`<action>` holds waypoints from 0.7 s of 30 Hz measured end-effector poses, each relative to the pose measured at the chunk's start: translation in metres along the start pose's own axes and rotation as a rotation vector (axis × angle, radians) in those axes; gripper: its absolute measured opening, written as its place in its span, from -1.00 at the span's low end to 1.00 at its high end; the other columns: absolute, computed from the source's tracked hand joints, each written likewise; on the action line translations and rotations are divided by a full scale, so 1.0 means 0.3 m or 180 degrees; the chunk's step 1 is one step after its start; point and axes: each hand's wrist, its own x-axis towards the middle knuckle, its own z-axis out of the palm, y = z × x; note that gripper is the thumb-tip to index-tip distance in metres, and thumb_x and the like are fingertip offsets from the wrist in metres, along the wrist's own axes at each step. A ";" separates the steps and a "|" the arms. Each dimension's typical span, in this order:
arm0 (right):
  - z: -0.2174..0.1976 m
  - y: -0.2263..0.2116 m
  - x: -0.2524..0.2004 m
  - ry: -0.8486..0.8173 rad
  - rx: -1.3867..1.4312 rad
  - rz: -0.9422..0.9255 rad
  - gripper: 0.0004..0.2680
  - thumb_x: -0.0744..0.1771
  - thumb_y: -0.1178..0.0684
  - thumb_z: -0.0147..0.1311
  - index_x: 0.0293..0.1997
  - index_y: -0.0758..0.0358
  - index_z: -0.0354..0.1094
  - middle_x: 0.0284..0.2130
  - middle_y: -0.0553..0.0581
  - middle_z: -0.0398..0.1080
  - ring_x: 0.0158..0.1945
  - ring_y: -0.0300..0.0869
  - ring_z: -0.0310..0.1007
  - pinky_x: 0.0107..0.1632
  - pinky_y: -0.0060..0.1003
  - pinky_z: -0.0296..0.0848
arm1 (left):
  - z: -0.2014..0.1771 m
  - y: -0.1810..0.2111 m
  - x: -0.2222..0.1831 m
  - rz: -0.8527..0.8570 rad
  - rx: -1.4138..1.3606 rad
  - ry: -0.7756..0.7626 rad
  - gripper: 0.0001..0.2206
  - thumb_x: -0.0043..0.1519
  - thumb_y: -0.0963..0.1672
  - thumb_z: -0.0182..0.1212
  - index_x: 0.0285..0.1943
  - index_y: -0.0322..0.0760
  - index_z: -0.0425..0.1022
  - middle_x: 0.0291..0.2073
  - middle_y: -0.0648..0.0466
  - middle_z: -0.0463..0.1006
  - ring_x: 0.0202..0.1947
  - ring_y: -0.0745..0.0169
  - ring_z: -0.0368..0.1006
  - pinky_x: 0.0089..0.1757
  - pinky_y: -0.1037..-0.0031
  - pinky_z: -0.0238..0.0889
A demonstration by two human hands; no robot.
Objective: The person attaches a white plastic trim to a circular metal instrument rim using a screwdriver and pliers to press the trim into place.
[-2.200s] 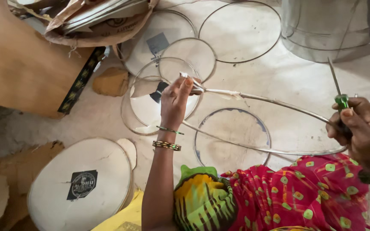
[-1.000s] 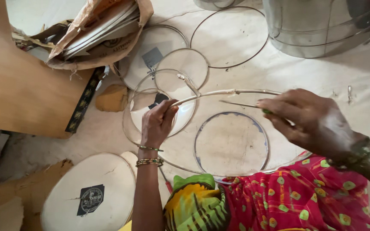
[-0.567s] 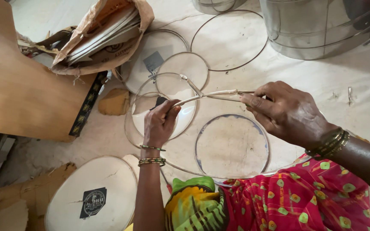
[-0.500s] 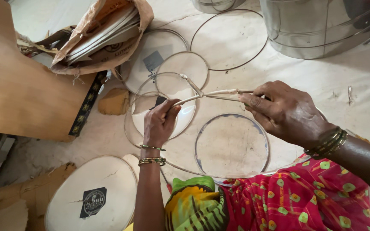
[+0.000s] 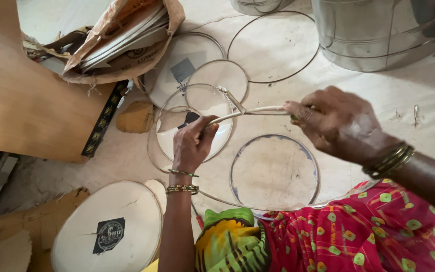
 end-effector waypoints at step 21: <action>-0.178 0.058 0.235 -0.1837 0.0459 -0.0605 -0.81 0.29 -0.11 0.12 -0.16 0.14 0.42 -0.48 0.08 0.52 -0.52 -0.07 0.55 -0.51 -0.13 0.51 | -0.011 0.039 -0.035 0.0224 0.0013 0.0120 -0.82 0.35 -0.10 0.13 -0.04 -0.26 0.59 -0.45 0.00 0.59 -0.44 0.04 0.53 -0.35 0.32 0.33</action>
